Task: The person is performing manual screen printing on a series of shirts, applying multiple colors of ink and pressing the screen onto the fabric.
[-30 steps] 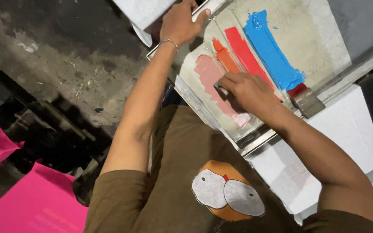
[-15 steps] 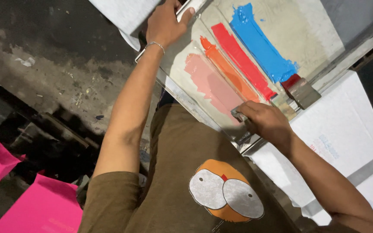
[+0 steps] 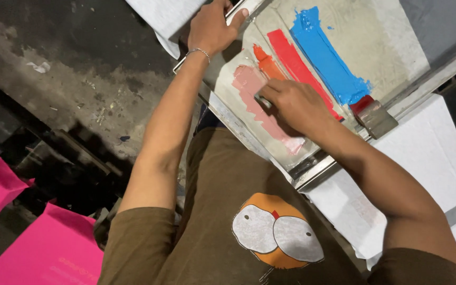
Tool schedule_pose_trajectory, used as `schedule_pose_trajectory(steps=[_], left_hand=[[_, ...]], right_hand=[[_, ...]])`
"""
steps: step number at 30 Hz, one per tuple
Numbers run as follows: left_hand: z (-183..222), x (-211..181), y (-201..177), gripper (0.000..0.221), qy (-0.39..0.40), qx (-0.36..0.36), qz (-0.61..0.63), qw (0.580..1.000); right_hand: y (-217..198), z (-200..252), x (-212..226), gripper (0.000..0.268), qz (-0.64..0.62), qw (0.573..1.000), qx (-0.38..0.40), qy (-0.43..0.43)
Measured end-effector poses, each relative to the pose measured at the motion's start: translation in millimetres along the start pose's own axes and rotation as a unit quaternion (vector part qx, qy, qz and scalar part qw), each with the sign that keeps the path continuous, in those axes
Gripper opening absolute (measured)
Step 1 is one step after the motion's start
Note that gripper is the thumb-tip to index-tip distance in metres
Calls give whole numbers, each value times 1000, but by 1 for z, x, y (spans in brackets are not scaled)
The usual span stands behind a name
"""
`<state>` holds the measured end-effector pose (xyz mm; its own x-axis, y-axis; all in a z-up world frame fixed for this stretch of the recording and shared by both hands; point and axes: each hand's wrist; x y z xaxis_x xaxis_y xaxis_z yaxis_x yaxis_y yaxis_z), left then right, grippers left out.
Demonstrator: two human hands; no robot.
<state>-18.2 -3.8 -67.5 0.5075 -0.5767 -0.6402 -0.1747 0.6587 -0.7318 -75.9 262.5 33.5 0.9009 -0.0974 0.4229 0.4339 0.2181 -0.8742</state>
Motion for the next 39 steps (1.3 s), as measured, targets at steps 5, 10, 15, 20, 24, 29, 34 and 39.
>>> schedule_pose_trajectory(steps=[5,10,15,20,24,29,34,39], left_hand=[[-2,-3,-3,53,-11,25,-4,1000],[0,-7,-7,52,-32,26,13,999],[-1,-5,-5,51,-34,35,8,999],[1,-7,-9,48,-44,29,2,999],[4,-13,-15,49,-41,33,9,999],[6,-15,-13,46,-31,34,6,999],[0,-7,-9,49,-32,37,7,999],[0,-10,-8,48,-36,25,16,999]], right_hand=[[11,63,8,46,-44,998,12,30],[61,144,0,39,4,991,-135,10],[17,117,21,20,-97,990,-81,61],[1,28,13,49,-125,990,-22,64],[-5,-33,4,23,-22,1000,-19,6],[-3,-25,-2,12,-1,1000,19,18],[3,19,0,31,-27,995,72,56],[10,64,3,43,-58,990,84,94]])
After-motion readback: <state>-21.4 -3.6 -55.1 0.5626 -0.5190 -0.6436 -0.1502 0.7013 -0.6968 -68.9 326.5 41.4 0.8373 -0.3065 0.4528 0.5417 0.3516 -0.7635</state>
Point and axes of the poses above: each hand's wrist, its own z-axis away from the middle knuckle, its own y-axis out of the palm, x = y × z, and after that the axes turned 9 degrees about x, right-handed
